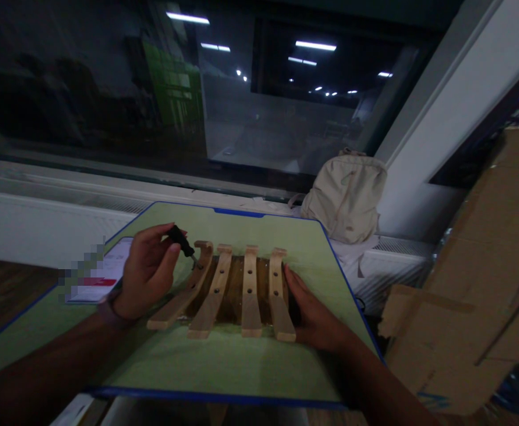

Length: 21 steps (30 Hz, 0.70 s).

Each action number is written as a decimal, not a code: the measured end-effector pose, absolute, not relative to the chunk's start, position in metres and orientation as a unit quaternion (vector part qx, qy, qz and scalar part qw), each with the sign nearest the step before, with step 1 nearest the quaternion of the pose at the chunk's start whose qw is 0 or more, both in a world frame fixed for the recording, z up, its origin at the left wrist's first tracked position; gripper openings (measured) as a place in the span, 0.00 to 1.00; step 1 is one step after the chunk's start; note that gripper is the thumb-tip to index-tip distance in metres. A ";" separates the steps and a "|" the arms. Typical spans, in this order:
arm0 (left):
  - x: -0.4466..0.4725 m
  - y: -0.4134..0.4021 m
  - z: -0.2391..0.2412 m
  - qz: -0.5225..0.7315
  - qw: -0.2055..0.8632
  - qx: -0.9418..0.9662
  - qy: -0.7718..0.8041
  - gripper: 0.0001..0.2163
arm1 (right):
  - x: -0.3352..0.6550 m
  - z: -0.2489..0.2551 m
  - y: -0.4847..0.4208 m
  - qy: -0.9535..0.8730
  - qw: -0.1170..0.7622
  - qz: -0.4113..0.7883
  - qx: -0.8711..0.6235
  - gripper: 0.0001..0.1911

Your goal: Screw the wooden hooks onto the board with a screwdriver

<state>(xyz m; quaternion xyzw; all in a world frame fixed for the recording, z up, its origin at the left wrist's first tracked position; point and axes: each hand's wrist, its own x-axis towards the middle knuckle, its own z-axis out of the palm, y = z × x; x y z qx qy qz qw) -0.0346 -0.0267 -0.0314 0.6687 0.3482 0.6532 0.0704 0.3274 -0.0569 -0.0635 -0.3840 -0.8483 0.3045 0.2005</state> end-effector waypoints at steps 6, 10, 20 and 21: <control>-0.038 -0.025 -0.032 0.653 0.009 0.677 0.340 0.17 | 0.326 -0.062 -0.056 -0.853 0.203 0.303 -0.374 0.63; -0.034 -0.029 -0.031 0.656 0.047 0.664 0.356 0.15 | 0.327 -0.063 -0.055 -0.857 0.197 0.291 -0.378 0.65; -0.034 -0.032 -0.024 0.647 0.016 0.696 0.311 0.15 | 0.326 -0.060 -0.057 -0.852 0.189 0.299 -0.386 0.64; -0.034 -0.032 -0.025 0.646 0.008 0.696 0.313 0.15 | 0.326 -0.059 -0.058 -0.851 0.188 0.303 -0.386 0.64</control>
